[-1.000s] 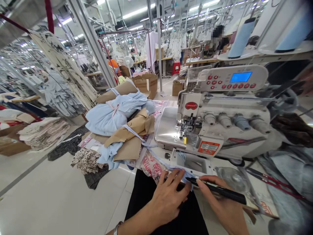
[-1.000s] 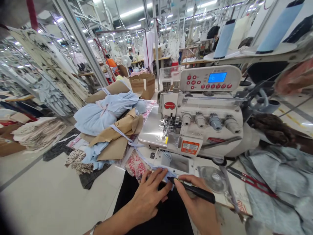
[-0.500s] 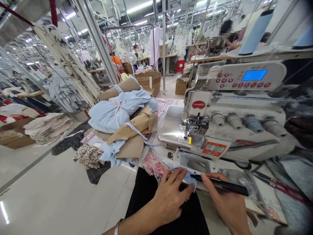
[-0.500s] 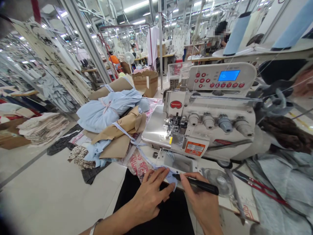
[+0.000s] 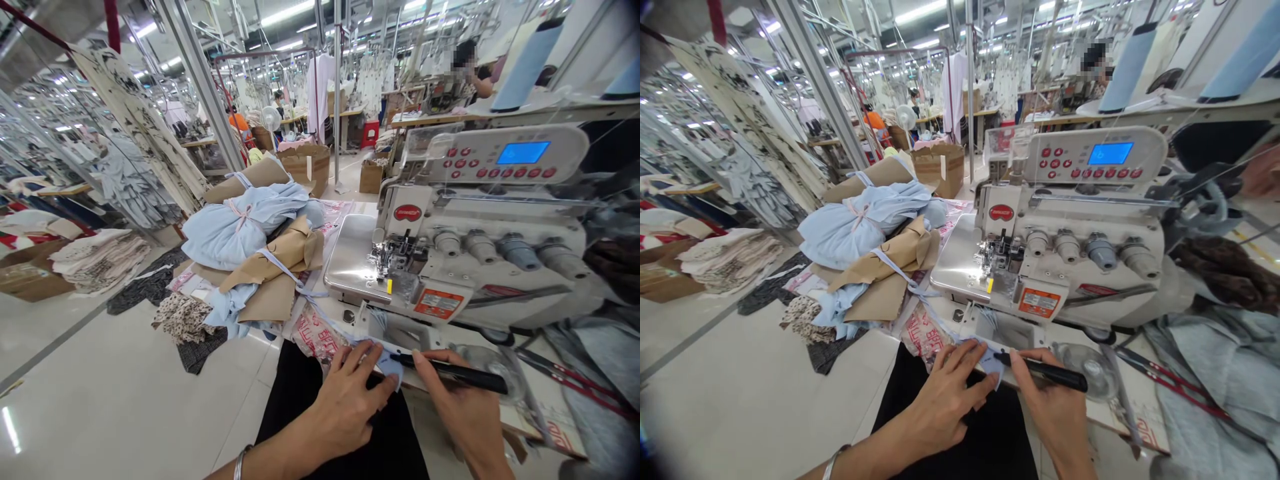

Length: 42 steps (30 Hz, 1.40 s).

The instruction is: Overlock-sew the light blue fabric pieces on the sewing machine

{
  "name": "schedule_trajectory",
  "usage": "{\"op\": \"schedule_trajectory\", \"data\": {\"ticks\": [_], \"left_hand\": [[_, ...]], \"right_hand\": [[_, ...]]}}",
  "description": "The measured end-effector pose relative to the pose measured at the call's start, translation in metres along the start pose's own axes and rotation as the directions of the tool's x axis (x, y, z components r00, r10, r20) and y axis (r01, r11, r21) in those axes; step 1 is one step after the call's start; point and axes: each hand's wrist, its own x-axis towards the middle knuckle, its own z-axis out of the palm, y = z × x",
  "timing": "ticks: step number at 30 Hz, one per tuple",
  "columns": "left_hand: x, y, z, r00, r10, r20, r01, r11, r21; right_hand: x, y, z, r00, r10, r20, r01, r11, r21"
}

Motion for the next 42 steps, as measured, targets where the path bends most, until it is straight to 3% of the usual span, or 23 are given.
{"op": "schedule_trajectory", "data": {"ticks": [13,20,24,31,37,42], "left_hand": [[0.002,-0.002,-0.002,1.0,-0.011,0.014,0.012,0.999,-0.042],[0.002,-0.001,-0.002,0.999,-0.014,0.048,0.015,1.0,-0.022],[0.003,-0.001,-0.002,0.999,-0.008,0.043,0.008,1.0,-0.01],[0.003,-0.003,-0.001,0.999,-0.002,0.035,0.002,1.0,-0.01],[0.003,-0.001,-0.002,1.0,-0.005,0.029,0.005,1.0,-0.014],[0.003,-0.002,-0.003,0.999,0.0,0.034,0.001,1.0,-0.021]], "right_hand": [[-0.002,-0.003,0.005,0.995,-0.038,0.098,0.033,0.998,0.052],[-0.006,-0.002,-0.008,0.997,-0.011,0.08,0.008,0.999,0.043],[-0.005,-0.006,-0.003,0.998,0.024,0.054,-0.027,0.998,0.056],[0.0,-0.008,0.005,0.997,-0.025,0.077,0.02,0.998,0.064],[-0.001,-0.008,0.0,0.996,-0.036,0.087,0.033,0.999,0.041],[-0.007,-0.011,-0.007,0.995,0.031,0.092,-0.034,0.999,0.032]]}}
